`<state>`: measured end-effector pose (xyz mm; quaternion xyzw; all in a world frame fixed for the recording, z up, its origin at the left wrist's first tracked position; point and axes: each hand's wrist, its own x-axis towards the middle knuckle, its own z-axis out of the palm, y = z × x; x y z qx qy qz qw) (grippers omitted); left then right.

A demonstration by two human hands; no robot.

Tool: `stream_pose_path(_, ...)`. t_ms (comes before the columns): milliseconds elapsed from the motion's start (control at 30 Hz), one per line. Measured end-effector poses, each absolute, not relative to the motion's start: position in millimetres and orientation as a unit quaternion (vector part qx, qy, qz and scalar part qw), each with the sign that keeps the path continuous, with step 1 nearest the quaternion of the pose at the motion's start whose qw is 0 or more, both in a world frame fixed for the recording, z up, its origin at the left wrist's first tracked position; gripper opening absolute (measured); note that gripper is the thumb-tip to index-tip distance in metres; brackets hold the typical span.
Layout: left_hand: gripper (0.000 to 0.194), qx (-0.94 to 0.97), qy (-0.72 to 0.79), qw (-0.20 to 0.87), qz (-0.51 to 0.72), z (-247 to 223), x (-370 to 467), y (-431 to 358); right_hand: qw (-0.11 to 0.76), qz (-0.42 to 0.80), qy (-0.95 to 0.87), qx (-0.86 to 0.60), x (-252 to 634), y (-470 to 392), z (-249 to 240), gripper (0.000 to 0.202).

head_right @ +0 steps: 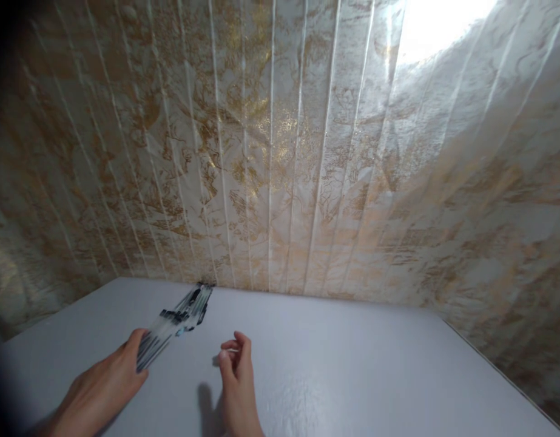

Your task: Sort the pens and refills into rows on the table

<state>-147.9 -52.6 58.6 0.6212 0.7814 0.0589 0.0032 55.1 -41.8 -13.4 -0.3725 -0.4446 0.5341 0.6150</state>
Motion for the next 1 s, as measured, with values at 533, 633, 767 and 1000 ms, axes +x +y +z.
stream_pose_path(533,0.06,0.6,0.794,-0.098,-0.007,33,-121,-46,0.578,0.511,-0.513,-0.375,53,-47,-16,0.04)
stream_pose_path(633,0.06,0.597,0.796,-0.099,-0.006,32,-114,-44,0.574,0.505,-0.527,-0.372,53,-47,-17,0.041)
stream_pose_path(767,0.065,0.596,0.793,-0.122,-0.002,21,-112,-45,0.567,0.502,-0.536,-0.374,55,-47,-17,0.042)
stream_pose_path(1000,0.065,0.628,0.761,-0.16,0.017,14,-120,-51,0.564,0.498,-0.537,-0.382,55,-46,-15,0.043)
